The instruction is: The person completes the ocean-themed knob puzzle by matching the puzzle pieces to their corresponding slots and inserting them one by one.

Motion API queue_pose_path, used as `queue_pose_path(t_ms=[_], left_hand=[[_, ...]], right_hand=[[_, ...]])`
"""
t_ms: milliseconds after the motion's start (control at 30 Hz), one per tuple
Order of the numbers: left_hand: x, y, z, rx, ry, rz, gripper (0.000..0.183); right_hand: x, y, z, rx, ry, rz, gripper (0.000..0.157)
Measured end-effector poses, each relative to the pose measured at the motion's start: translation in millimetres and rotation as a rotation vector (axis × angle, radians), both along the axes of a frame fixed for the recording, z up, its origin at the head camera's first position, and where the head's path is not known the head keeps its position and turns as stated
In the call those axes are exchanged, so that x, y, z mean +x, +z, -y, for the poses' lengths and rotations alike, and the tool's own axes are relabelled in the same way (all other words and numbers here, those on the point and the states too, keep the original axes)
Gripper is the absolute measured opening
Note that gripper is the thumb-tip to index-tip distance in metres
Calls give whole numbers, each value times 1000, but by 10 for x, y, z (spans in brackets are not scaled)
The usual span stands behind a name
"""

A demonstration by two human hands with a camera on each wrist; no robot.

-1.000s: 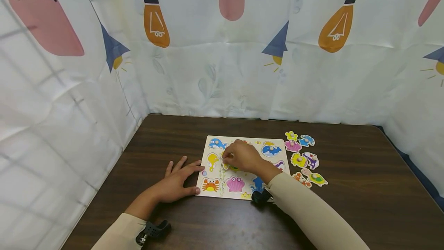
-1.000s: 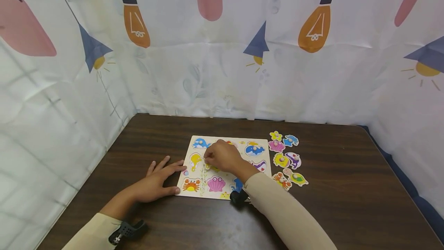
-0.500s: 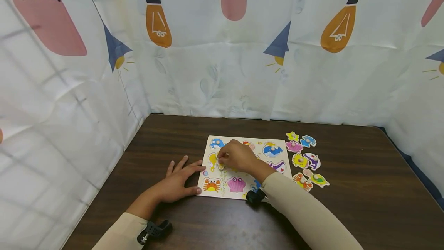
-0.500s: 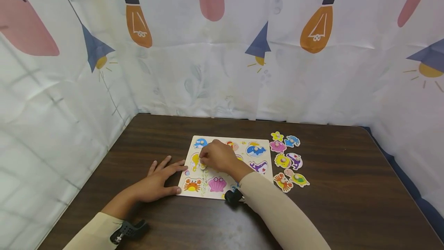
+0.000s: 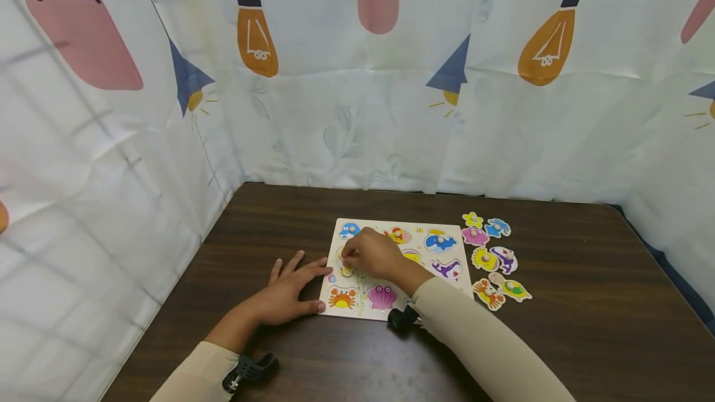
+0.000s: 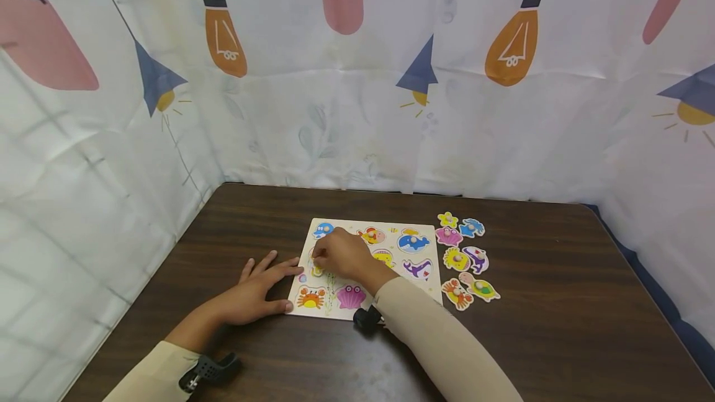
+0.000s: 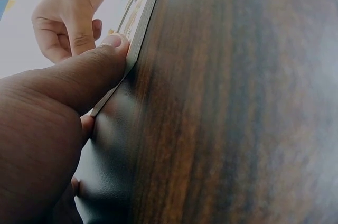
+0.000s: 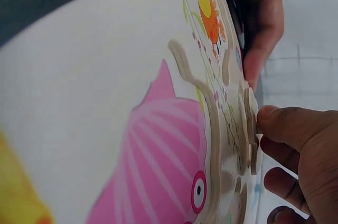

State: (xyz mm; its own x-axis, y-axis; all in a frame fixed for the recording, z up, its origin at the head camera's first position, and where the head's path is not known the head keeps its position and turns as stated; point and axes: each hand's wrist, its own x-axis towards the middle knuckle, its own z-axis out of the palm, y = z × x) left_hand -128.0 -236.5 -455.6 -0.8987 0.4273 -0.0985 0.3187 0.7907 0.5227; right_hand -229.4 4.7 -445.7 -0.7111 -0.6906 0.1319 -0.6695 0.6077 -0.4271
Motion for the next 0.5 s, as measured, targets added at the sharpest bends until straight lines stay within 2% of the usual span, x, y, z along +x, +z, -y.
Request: queue_pose_path(t_ms=[500], left_hand=[[4,-11,-5,8,-1,3,70]], right_hand=[[25,-12,108,27,-20,20,6]])
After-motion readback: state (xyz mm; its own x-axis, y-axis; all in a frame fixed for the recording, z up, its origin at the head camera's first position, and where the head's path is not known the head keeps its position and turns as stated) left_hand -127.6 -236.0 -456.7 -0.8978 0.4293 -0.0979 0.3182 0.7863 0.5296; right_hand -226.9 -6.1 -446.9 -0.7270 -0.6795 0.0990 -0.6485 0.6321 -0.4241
